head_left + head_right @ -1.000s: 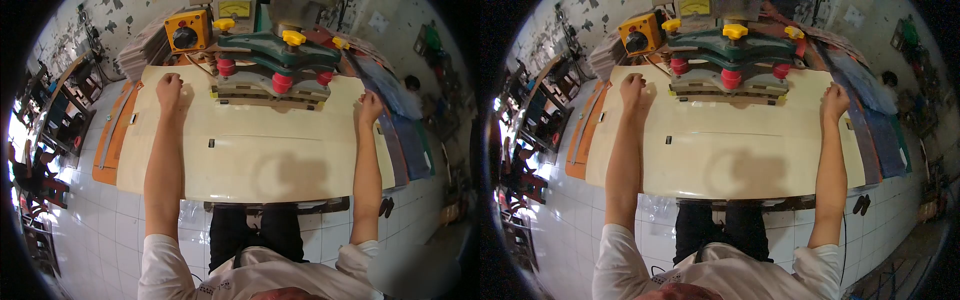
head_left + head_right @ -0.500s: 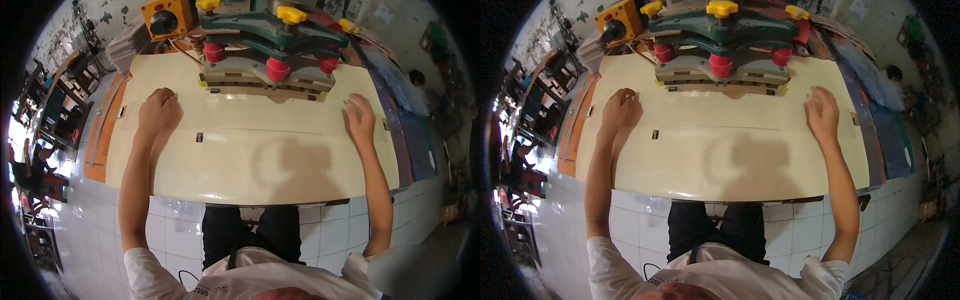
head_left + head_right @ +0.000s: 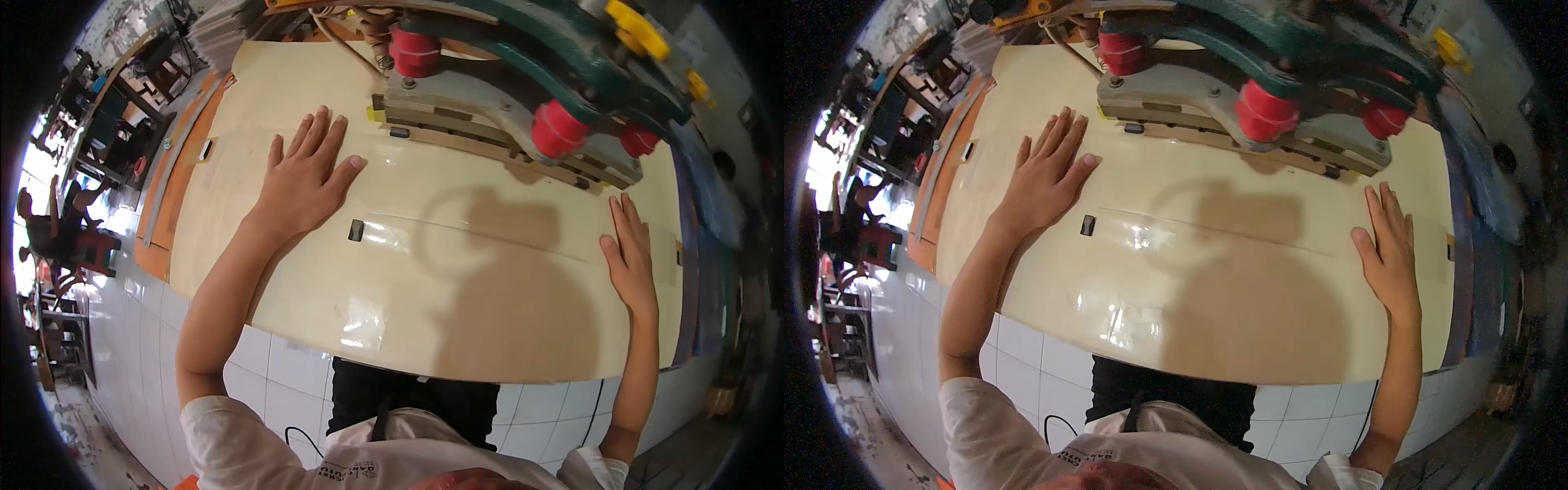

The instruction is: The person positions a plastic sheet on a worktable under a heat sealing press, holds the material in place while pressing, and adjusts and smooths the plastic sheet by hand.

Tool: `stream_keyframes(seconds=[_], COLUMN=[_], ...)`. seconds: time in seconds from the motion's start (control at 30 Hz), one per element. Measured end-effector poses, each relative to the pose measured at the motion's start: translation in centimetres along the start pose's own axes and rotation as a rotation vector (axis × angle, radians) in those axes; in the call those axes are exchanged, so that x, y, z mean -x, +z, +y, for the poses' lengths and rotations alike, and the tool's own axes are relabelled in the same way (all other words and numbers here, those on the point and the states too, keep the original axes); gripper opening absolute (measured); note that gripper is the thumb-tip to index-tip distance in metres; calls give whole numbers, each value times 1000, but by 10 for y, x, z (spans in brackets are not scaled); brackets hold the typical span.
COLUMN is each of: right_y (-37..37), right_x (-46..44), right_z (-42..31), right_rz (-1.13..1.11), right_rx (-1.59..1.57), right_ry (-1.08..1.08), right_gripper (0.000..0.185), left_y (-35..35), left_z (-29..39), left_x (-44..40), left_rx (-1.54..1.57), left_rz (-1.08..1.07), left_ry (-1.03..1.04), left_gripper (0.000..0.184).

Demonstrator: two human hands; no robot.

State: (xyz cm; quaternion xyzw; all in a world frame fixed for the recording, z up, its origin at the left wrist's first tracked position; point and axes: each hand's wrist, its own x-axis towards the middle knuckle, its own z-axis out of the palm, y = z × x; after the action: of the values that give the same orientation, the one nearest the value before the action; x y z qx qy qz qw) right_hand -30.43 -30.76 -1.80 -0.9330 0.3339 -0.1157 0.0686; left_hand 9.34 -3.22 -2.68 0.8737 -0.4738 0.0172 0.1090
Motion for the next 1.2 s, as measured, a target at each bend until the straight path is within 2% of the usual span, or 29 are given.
stream_keyframes(seconds=[0.37,0.63,0.7,1.2], right_y=[-5,-1,-2,-1], right_x=[0,-2,-2,-2], right_z=[-7,-1,-3,-1], right_rz=[-132,-126,-137,-120], right_rx=[58,80,68,18], right_ry=[30,1,-1,-20], right_gripper=[63,75,76,76], left_y=[1,10,14,13], left_z=[-4,-12,-15,-15], left_x=[-1,-2,-2,0], left_rx=[8,-18,-8,-28], left_rz=[6,68,163,139], left_ry=[13,59,118,93], left_gripper=[69,68,70,68])
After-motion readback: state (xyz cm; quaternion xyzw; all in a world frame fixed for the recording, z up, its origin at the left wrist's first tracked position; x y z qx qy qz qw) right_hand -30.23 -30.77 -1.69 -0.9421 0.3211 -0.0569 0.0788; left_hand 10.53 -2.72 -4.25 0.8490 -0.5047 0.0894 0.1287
